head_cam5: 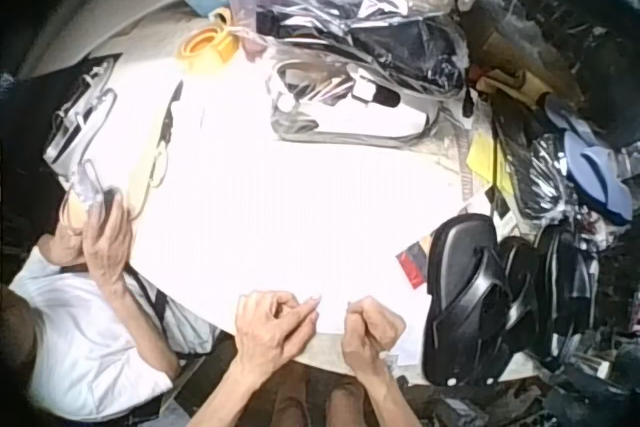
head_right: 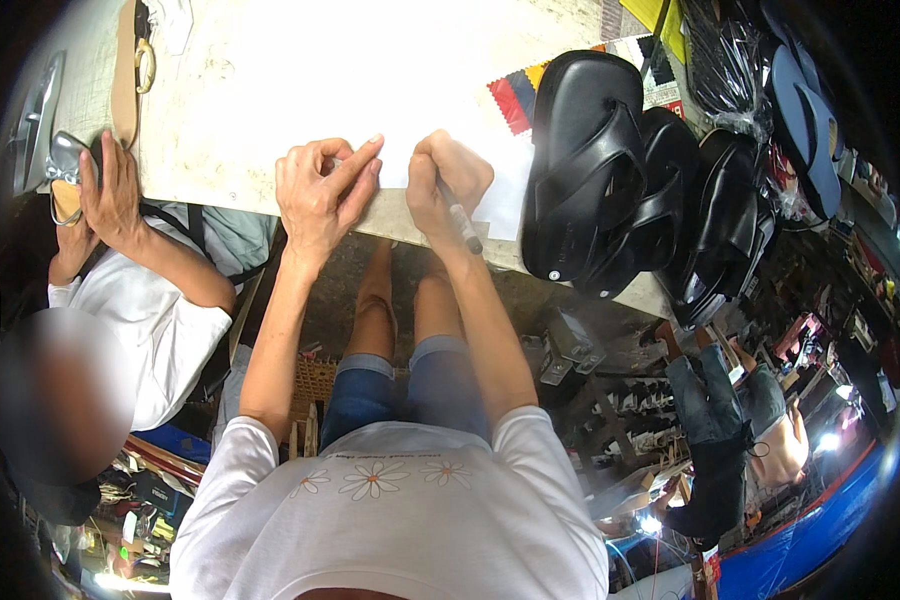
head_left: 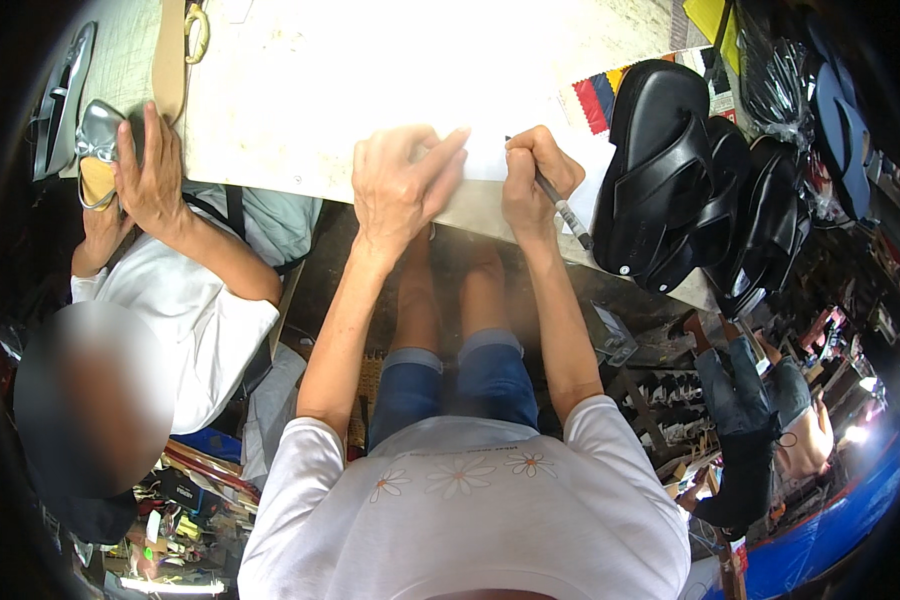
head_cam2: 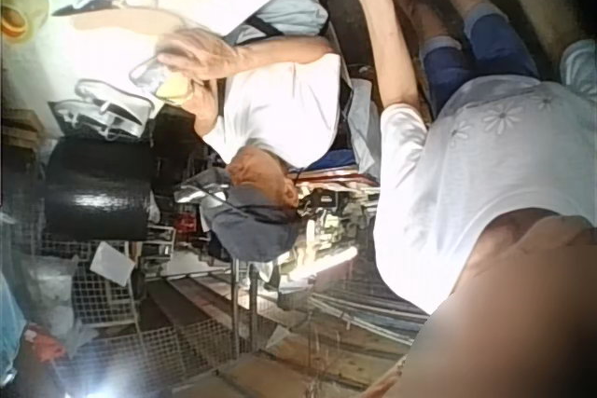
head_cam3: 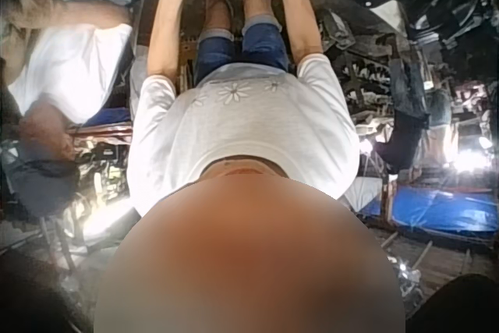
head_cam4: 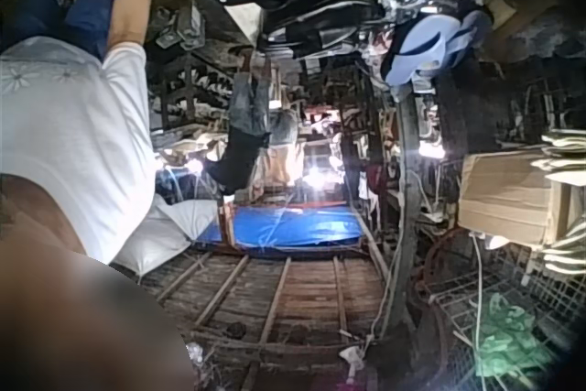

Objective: The person places a pair of black flip-flops into a clear plastic bag, seals it, and writes on a piece of paper. They then move to a second table and place a pair of white flats into a plastic bag.

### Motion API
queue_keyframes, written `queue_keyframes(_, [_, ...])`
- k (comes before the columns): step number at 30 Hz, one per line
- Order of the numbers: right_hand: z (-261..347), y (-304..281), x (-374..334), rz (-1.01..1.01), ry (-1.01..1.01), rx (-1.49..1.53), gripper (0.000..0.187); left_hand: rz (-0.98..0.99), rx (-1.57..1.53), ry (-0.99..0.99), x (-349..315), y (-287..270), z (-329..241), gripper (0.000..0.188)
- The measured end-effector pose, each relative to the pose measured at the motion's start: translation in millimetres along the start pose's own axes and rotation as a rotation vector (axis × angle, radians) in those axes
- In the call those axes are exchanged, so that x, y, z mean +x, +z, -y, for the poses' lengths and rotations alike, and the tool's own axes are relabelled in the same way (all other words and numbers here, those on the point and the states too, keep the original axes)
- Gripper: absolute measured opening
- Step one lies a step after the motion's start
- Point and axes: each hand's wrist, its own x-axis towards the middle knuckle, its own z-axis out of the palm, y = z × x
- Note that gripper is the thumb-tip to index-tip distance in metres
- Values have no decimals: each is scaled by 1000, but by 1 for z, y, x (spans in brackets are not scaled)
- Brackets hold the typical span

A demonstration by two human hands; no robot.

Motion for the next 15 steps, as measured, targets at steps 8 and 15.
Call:
queue_keyframes(8, [-1, 1, 1, -21, -30, 26, 13, -3, -10, -11, 0, -1, -1, 29])
queue_keyframes(15, [1, 1, 0, -33, -37, 43, 14, -1, 6, 7, 0, -1, 2, 29])
